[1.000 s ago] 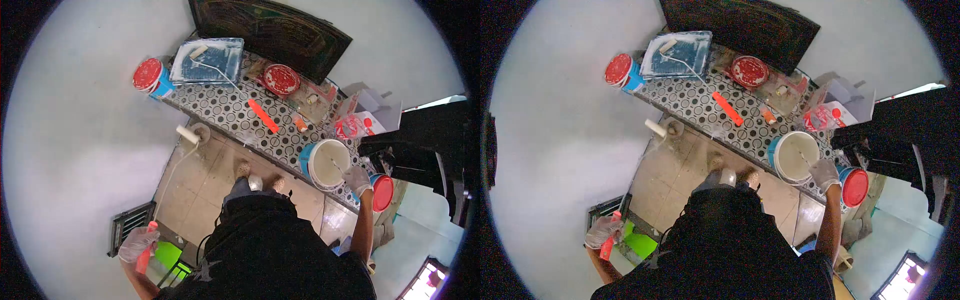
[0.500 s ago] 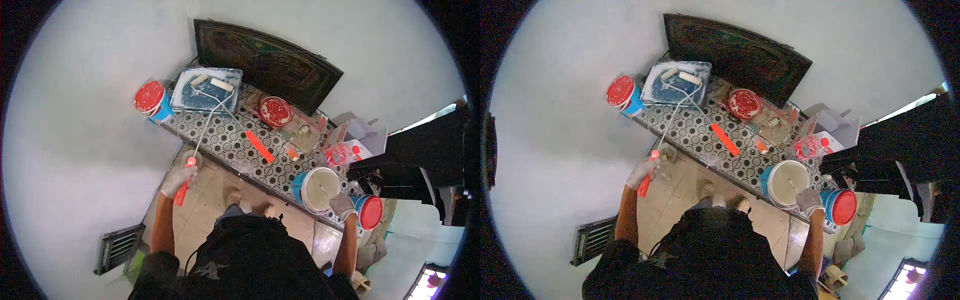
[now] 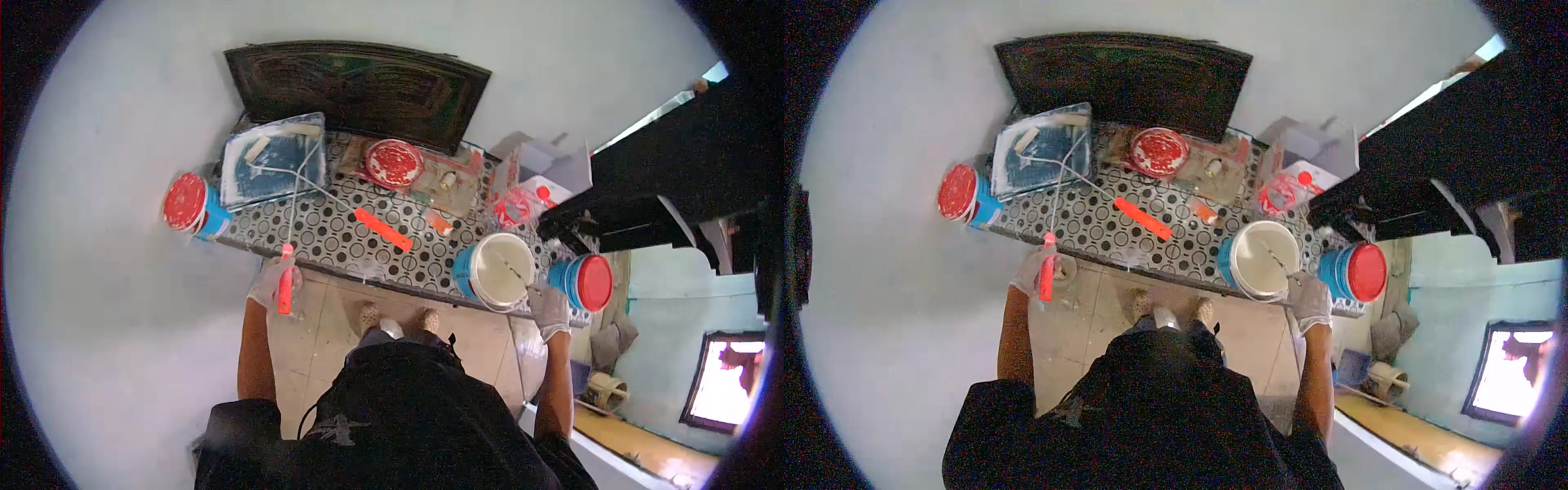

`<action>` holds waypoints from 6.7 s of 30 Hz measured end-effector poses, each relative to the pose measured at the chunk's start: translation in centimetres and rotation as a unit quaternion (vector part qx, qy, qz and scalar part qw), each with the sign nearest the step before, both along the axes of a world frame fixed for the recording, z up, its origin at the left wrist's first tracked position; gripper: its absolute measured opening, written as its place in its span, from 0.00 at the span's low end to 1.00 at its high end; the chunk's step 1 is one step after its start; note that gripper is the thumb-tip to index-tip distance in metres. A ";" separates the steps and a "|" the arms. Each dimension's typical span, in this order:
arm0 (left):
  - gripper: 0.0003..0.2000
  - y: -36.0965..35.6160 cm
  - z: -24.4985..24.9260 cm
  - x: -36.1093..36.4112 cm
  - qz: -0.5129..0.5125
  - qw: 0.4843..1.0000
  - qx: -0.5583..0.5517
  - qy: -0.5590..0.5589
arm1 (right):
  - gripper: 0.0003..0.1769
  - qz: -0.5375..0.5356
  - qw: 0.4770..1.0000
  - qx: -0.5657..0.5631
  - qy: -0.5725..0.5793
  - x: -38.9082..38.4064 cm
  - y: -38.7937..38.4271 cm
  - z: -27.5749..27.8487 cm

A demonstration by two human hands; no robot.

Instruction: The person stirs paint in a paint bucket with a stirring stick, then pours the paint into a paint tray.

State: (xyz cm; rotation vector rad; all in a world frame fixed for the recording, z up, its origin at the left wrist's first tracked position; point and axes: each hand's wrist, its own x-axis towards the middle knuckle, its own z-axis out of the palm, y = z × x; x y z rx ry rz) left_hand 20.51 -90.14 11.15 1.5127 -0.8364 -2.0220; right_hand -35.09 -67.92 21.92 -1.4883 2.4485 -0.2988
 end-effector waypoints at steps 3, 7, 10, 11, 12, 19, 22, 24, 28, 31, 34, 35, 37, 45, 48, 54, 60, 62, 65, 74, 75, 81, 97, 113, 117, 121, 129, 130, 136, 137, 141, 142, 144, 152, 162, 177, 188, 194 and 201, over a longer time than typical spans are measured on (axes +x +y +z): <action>0.14 -0.1 0.7 0.8 0.044 0.983 -0.116 -0.135 | 0.17 -0.014 0.999 -0.044 -0.015 0.8 1.0 0.8; 0.12 2.4 5.3 -0.1 0.337 0.861 -0.371 0.084 | 0.16 -0.061 0.997 0.049 0.004 0.7 1.9 1.5; 0.09 5.1 14.4 -15.6 -0.279 0.771 -0.443 -0.364 | 0.16 -0.079 0.996 0.040 -0.006 1.1 2.9 1.1; 0.11 7.0 13.6 -18.8 -0.300 0.817 -0.447 -0.207 | 0.15 -0.099 0.995 0.016 -0.022 1.5 2.8 1.1; 0.17 7.0 11.4 -22.2 -0.393 0.752 -0.505 -0.158 | 0.15 -0.102 0.995 0.013 -0.022 1.4 2.9 0.7; 0.24 10.1 -0.8 -38.4 -0.296 0.868 -0.349 -0.191 | 0.13 -0.102 0.993 0.050 -0.019 0.9 5.5 -0.1; 0.21 9.8 -0.6 -40.0 -0.216 0.902 -0.316 -0.198 | 0.14 -0.092 0.993 -0.007 -0.072 -0.4 7.4 -1.5; 0.20 10.6 0.4 -41.3 -0.200 0.896 -0.350 -0.187 | 0.14 -0.106 0.989 -0.011 -0.098 -0.7 8.4 -0.9; 0.18 11.2 2.2 -43.4 -0.201 0.873 -0.425 -0.127 | 0.15 -0.132 0.980 -0.043 -0.142 -1.4 10.3 -0.5; 0.22 10.6 2.0 -44.3 -0.238 0.804 -0.535 -0.107 | 0.15 -0.151 0.974 -0.107 -0.134 -1.6 11.0 -1.3; 0.29 10.0 2.6 -45.6 -0.308 0.717 -0.620 -0.084 | 0.12 -0.156 0.983 -0.097 -0.028 -1.4 10.5 -4.4; 0.29 9.8 2.6 -46.0 -0.317 0.713 -0.621 -0.076 | 0.12 -0.169 0.980 -0.098 -0.027 -0.4 10.9 -4.4; 0.28 9.2 2.8 -47.1 -0.343 0.678 -0.642 -0.105 | 0.08 -0.141 0.990 -0.021 -0.012 1.4 11.5 -4.1; 0.28 7.9 2.4 -48.1 -0.402 0.612 -0.679 -0.056 | 0.10 -0.229 0.966 0.006 -0.124 1.6 11.1 -1.6; 0.29 7.7 3.1 -48.2 -0.418 0.608 -0.674 -0.036 | 0.12 -0.168 0.971 -0.039 -0.164 2.3 10.6 -1.8; 0.27 6.9 3.7 -48.3 -0.478 0.590 -0.649 -0.049 | 0.13 -0.215 0.974 0.012 -0.075 -0.3 9.7 -1.3; 0.26 6.1 4.0 -49.8 -0.509 0.578 -0.636 -0.052 | 0.13 -0.195 0.971 -0.041 -0.132 0.9 9.7 -1.4; 0.25 5.6 3.4 -50.4 -0.507 0.580 -0.637 -0.033 | 0.13 -0.253 0.963 0.000 -0.088 0.2 9.4 -1.7; 0.25 5.3 3.3 -50.9 -0.501 0.574 -0.647 -0.009 | 0.13 -0.196 0.965 -0.017 -0.171 0.9 9.7 -1.7; 0.25 5.4 4.0 -51.9 -0.519 0.569 -0.638 0.006 | 0.12 -0.278 0.947 -0.023 -0.162 0.6 9.2 -2.2; 0.24 5.4 4.3 -52.0 -0.531 0.567 -0.629 -0.010 | 0.12 -0.291 0.943 -0.031 -0.159 0.4 9.1 -1.2; 0.23 4.6 3.7 -52.8 -0.545 0.536 -0.644 -0.020 | 0.12 -0.148 0.981 0.043 -0.116 -0.5 9.0 -2.2; 0.19 4.4 3.3 -53.6 -0.544 0.565 -0.620 0.017 | 0.10 -0.196 0.975 -0.104 -0.021 -0.1 8.1 -3.6; 0.23 5.0 3.0 -52.9 -0.521 0.551 -0.651 0.016 | 0.12 -0.111 0.988 -0.050 -0.099 1.0 8.7 -3.9; 0.22 5.1 3.1 -52.7 -0.523 0.547 -0.654 0.013 | 0.12 -0.168 0.985 0.028 -0.038 -0.7 8.9 -0.2; 0.21 5.4 3.5 -53.1 -0.518 0.555 -0.651 0.008 | 0.10 -0.189 0.975 0.018 -0.119 0.6 8.9 -2.5; 0.21 5.6 3.7 -52.5 -0.522 0.545 -0.656 -0.017 | 0.14 -0.073 0.987 -0.073 -0.123 -0.2 8.6 -2.0; 0.21 5.6 3.7 -52.5 -0.530 0.563 -0.633 -0.020 | 0.14 -0.156 0.973 -0.025 -0.166 -0.3 8.7 -1.9; 0.22 5.2 3.2 -52.3 -0.515 0.578 -0.632 -0.006 | 0.15 -0.134 0.987 0.034 -0.082 -1.4 8.9 -4.0; 0.22 5.4 3.3 -52.2 -0.514 0.587 -0.626 0.001 | 0.14 -0.105 0.988 0.033 -0.112 -1.2 8.9 -3.4; 0.22 5.1 3.6 -52.2 -0.527 0.573 -0.628 -0.002 | 0.14 -0.128 0.985 -0.013 -0.112 -2.3 8.8 -1.0; 0.22 5.1 3.7 -52.0 -0.526 0.572 -0.629 -0.003 | 0.14 -0.069 0.993 0.083 -0.047 -2.2 8.7 -1.4; 0.22 4.9 3.3 -52.2 -0.525 0.585 -0.618 0.006 | 0.14 0.010 0.987 0.159 -0.014 -1.9 8.5 -2.0; 0.20 4.3 2.7 -52.9 -0.510 0.572 -0.643 0.013 | 0.09 -0.152 0.986 0.048 -0.054 -1.1 6.5 -1.4; 0.19 3.7 3.0 -53.5 -0.540 0.594 -0.597 0.004 | 0.09 -0.140 0.988 -0.061 -0.036 0.7 8.0 -5.1; 0.18 3.4 2.8 -53.1 -0.543 0.573 -0.614 0.006 | 0.07 -0.089 0.994 0.052 -0.036 -1.1 8.9 -3.7; 0.15 6.5 1.2 -47.7 -0.416 0.608 -0.663 -0.132 | 0.10 -0.152 0.985 0.016 -0.078 -2.6 11.2 -0.2; 0.15 12.6 -3.9 -43.5 -0.293 0.782 -0.533 -0.137 | 0.09 -0.111 0.992 -0.011 0.050 0.0 8.5 -1.1; 0.26 15.6 -8.7 -43.4 -0.179 0.691 -0.645 -0.273 | 0.08 -0.092 0.995 0.028 0.023 0.6 7.8 -2.1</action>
